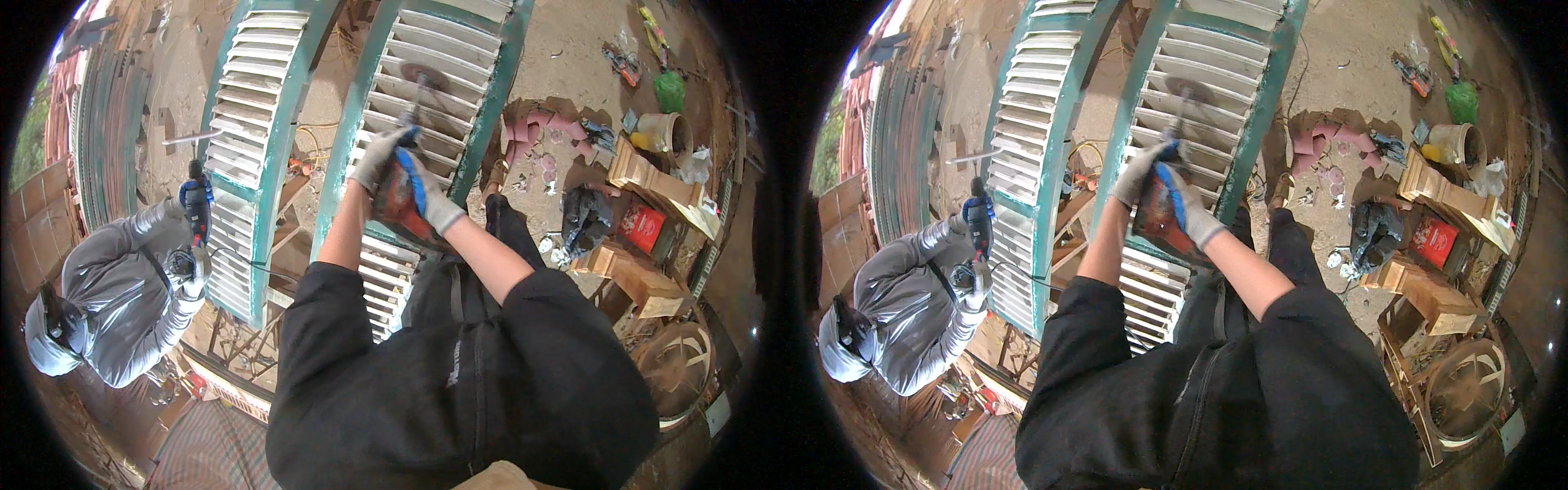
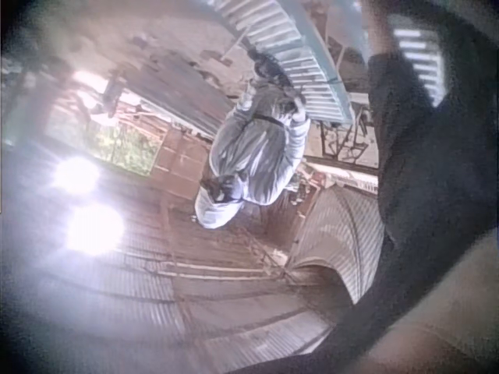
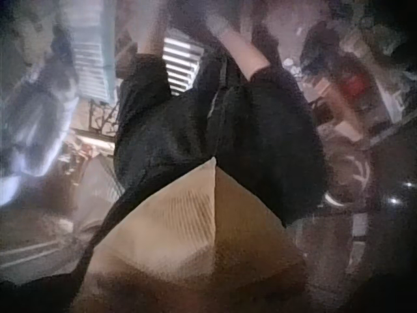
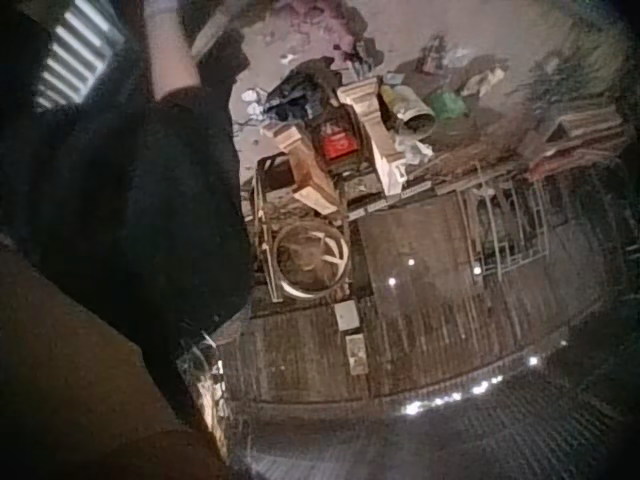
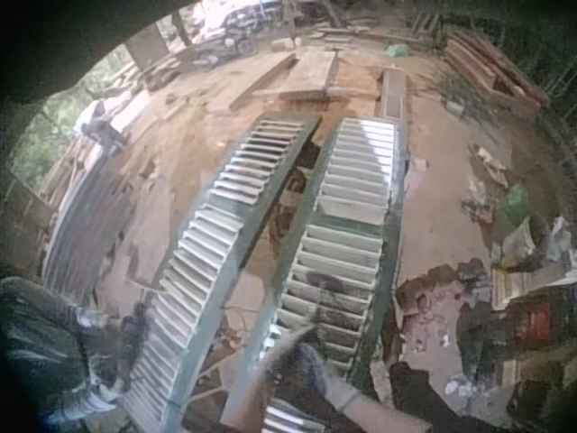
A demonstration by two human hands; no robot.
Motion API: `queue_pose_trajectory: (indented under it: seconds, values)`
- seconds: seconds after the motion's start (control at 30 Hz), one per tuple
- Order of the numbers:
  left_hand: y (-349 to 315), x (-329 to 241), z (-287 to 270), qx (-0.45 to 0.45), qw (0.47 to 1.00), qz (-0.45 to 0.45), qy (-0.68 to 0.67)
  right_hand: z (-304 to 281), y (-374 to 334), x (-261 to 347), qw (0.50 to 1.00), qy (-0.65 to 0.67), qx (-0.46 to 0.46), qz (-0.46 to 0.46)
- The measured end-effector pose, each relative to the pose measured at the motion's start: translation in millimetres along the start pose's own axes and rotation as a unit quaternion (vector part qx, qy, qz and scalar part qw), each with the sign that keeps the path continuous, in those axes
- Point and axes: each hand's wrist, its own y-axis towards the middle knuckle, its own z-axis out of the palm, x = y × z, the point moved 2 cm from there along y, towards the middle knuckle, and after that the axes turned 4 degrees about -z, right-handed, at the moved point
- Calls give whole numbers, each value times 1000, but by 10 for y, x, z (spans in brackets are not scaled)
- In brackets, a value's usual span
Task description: The person uses a handheld electric sander to sand the surface of two green louvered shutters. They move the sander systematically across the slats and frame, then reposition the tool to continue sanding.
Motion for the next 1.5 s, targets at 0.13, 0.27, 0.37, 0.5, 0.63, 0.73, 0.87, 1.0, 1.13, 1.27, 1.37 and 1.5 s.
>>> queue_pose_trajectory:
  seconds: [0.13,0.27,0.37,0.5,0.63,0.73,0.87,1.0,1.13,1.27,1.37,1.5]
  values:
    - [26,-272,-420,8,1000,-5,-19,344,193,-179,988,-110,-90,54]
    - [34,-199,-205,36,998,22,38,270,-121,-45,995,1,-53,-90]
    - [14,-21,195,119,991,55,4,-38,-376,147,988,10,-59,-143]
    - [1,19,457,79,981,138,109,-364,-429,303,976,-36,-142,-164]
    - [3,-156,201,48,991,118,38,-97,-60,268,990,-46,-49,-121]
    - [-15,-320,-177,-36,991,126,9,248,158,188,999,-28,10,-39]
    - [-122,-255,-392,-33,992,121,-33,390,69,117,998,-43,37,-25]
    - [-282,208,-125,2,990,138,-17,16,-423,0,980,-178,-43,-80]
    - [-300,609,57,17,997,80,-11,-297,-683,-124,978,-182,-98,-8]
    - [-238,456,-253,-42,995,83,20,-84,-439,-201,984,-157,-79,-14]
    - [-272,220,-467,-79,993,49,69,191,-268,-369,993,-102,-50,41]
    - [-436,149,-291,-48,969,123,208,248,-370,-523,995,38,-82,-37]
